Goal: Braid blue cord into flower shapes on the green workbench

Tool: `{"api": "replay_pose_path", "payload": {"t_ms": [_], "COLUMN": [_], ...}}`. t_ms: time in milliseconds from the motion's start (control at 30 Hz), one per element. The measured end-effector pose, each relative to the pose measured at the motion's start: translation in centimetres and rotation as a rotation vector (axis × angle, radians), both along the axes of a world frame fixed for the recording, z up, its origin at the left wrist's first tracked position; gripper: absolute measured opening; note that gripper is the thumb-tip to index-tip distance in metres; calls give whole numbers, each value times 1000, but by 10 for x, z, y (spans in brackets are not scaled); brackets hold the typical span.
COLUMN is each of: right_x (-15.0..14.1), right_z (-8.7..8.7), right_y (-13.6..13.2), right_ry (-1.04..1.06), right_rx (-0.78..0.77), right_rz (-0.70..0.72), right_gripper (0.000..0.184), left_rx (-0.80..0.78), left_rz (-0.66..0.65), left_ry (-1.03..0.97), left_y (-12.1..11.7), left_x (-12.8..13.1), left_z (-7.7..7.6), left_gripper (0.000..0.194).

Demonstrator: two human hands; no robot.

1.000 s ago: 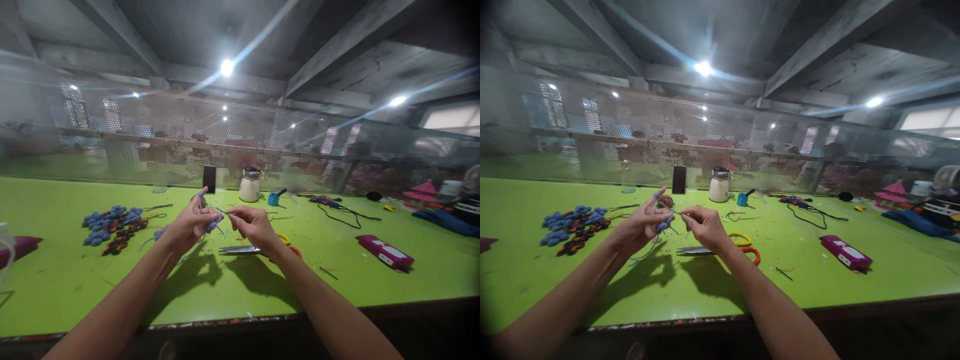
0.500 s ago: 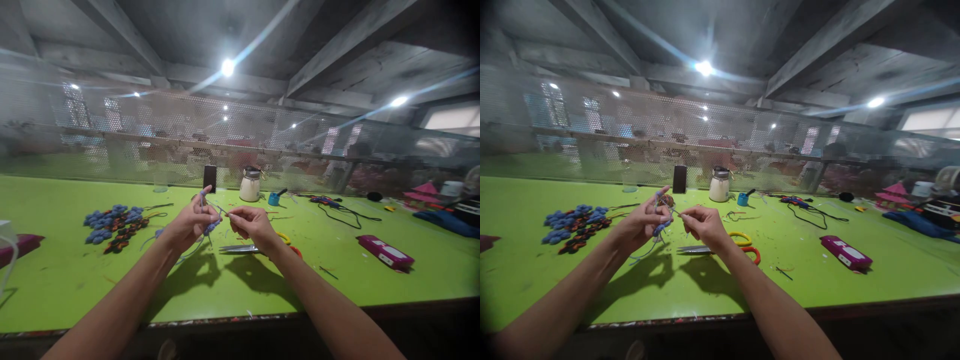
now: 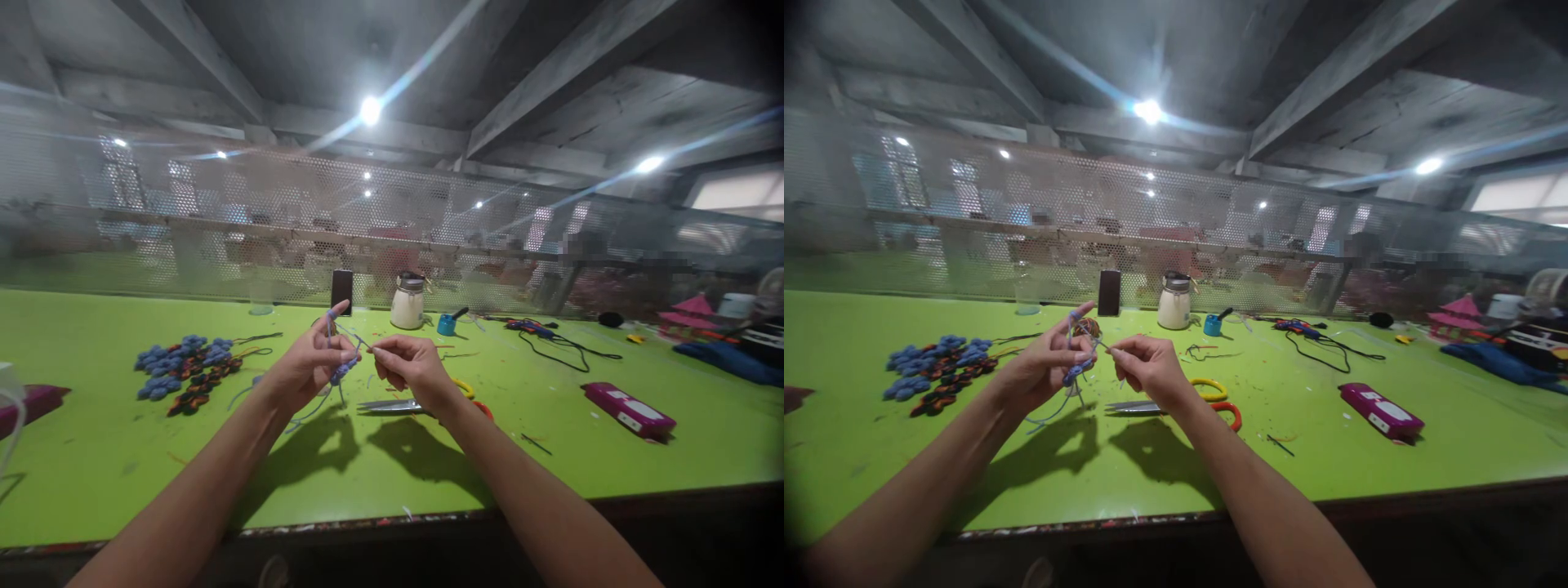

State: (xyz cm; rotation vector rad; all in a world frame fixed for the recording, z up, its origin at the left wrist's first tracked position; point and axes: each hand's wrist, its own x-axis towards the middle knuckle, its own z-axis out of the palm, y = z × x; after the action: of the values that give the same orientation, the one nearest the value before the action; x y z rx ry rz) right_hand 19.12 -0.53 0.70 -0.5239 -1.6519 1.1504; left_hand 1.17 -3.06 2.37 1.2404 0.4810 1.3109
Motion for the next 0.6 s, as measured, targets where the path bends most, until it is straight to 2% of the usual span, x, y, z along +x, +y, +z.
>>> {"api": "replay_pose_path", "payload": {"t_ms": [167, 600], "right_x": [0, 7], "right_z": [0, -1], "right_y": [0, 6], "right_ry": [-20, -177], "right_rx": [1, 327], "right_rz": [-2, -171], "right_gripper": [23, 19], "left_rx": [11, -16], "left_rz": [3, -59], "left_ry": [9, -123], "left_y": [1, 0], "left_x": [-1, -5], "left_z": [-1, 0], "left_gripper": [89, 75]}}
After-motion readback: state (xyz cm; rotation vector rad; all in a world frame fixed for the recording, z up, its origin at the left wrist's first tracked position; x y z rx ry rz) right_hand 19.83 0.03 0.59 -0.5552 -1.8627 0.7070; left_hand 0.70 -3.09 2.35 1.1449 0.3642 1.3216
